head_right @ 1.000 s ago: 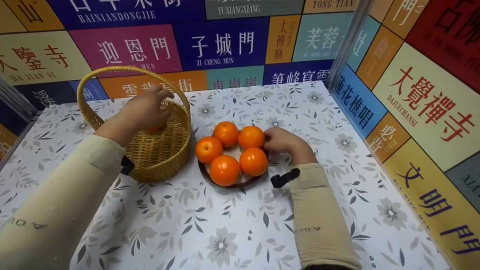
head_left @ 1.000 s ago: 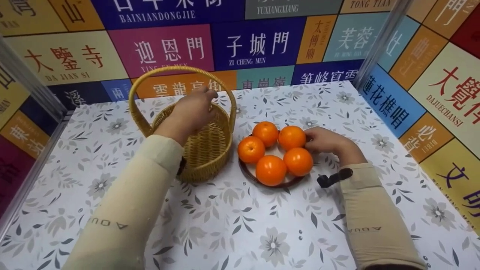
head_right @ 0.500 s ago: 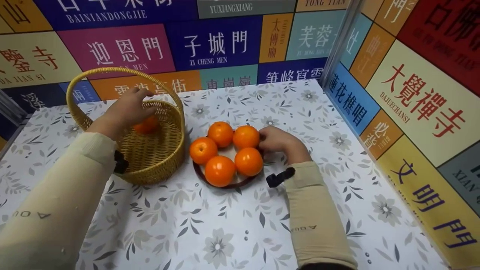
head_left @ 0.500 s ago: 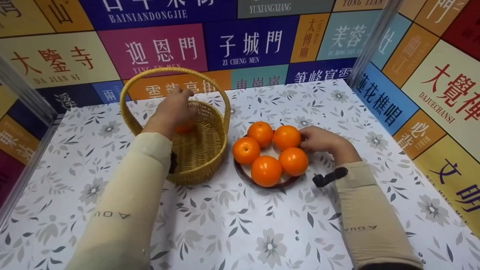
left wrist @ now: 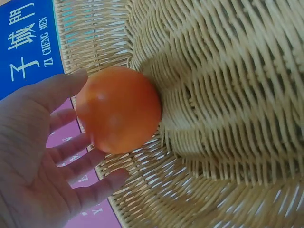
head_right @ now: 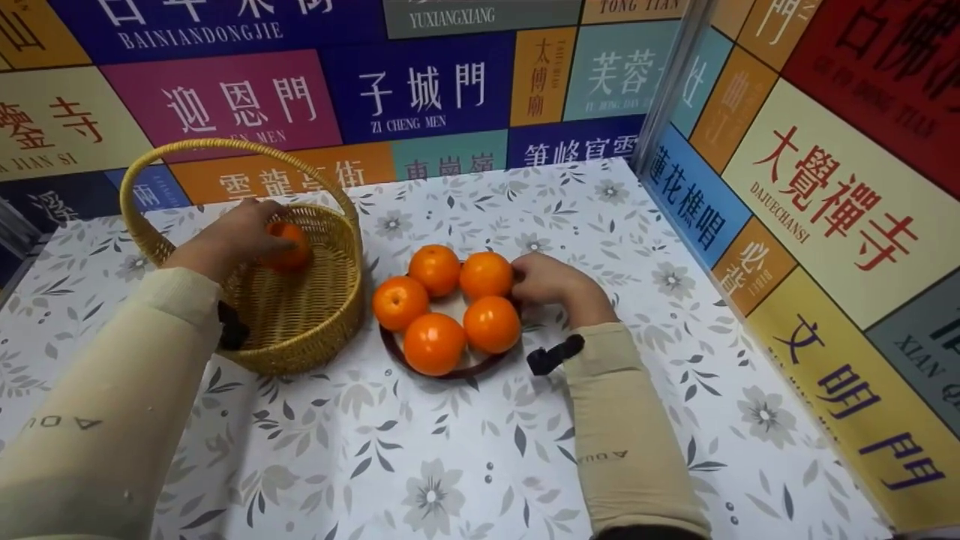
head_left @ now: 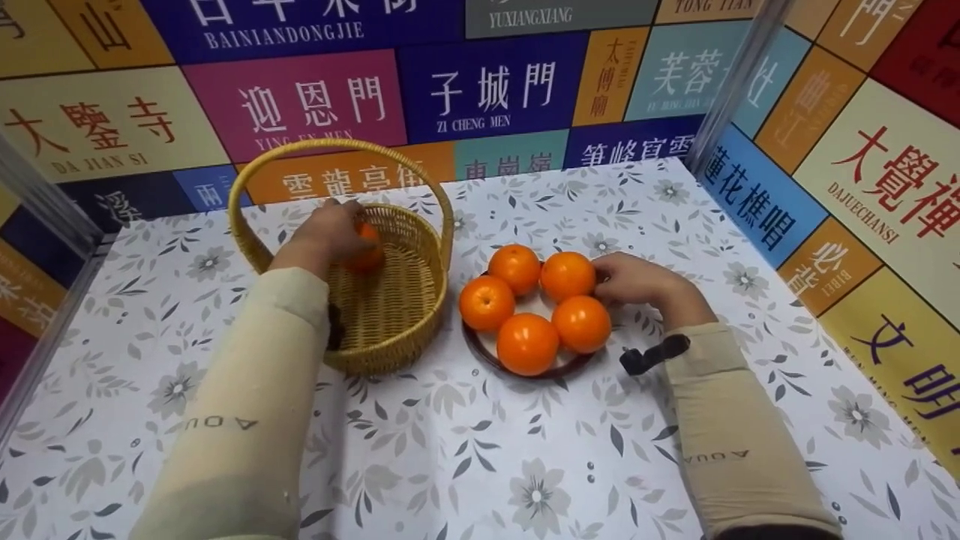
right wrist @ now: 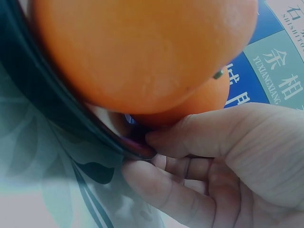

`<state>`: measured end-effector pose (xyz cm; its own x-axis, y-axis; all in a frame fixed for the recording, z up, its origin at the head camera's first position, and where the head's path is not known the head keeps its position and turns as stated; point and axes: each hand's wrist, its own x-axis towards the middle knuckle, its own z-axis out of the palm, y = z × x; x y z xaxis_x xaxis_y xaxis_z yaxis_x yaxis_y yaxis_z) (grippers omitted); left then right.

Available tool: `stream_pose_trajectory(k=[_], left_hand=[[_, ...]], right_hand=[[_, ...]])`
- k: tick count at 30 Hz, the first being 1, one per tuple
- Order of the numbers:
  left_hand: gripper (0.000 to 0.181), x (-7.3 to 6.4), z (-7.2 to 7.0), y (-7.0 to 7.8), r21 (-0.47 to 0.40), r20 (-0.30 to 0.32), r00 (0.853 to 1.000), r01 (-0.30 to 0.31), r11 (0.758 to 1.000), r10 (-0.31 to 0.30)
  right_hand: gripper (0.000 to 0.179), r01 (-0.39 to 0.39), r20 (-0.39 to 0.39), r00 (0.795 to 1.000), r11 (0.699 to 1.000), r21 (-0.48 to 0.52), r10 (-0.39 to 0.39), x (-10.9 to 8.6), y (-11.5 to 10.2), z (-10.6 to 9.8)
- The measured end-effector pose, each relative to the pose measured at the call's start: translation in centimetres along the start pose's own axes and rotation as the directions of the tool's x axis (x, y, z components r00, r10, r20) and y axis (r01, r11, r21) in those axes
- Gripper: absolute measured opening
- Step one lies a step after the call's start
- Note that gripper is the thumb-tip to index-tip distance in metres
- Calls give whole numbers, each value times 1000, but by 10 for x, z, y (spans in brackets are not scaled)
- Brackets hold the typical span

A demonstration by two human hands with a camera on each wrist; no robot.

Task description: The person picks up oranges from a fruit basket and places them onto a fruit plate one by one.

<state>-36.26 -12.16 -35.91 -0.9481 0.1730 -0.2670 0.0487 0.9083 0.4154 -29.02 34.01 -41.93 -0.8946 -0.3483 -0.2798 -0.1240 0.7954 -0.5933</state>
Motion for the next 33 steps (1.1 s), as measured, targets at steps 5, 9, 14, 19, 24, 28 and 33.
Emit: stream_pose_trajectory(k=[5, 9, 14, 19, 24, 28, 33], left_hand=[[75, -1, 8, -1, 33, -14, 999, -33, 999, 34], [74, -1, 14, -4, 43, -52, 996, -66, 997, 69], [75, 2, 18, -5, 40, -77, 994, -68, 997, 71], [74, 4, 21, -5, 64, -93, 991, -87, 994, 93], [75, 4, 24, -4, 69, -93, 991, -90, 994, 96], [74, 4, 24, -3, 75, -87, 992, -83, 994, 89], [72, 3, 22, -1, 91, -63, 995, -78, 993, 84]], right_hand=[[26, 3, 15, 1000, 999, 43, -3, 0, 0, 1], [27, 3, 17, 1000, 999, 39, -3, 1, -1, 1], [28, -2, 4, 1000, 1000, 18, 2, 1, -1, 0], [30, -12, 7, 1000, 1000, 24, 11, 0, 1, 0], [29, -10, 10, 1000, 1000, 24, 10, 0, 2, 1], [30, -13, 3, 1000, 1000, 12, 13, 1, 2, 1], [28, -8, 5, 1000, 1000, 14, 8, 1, 0, 1]])
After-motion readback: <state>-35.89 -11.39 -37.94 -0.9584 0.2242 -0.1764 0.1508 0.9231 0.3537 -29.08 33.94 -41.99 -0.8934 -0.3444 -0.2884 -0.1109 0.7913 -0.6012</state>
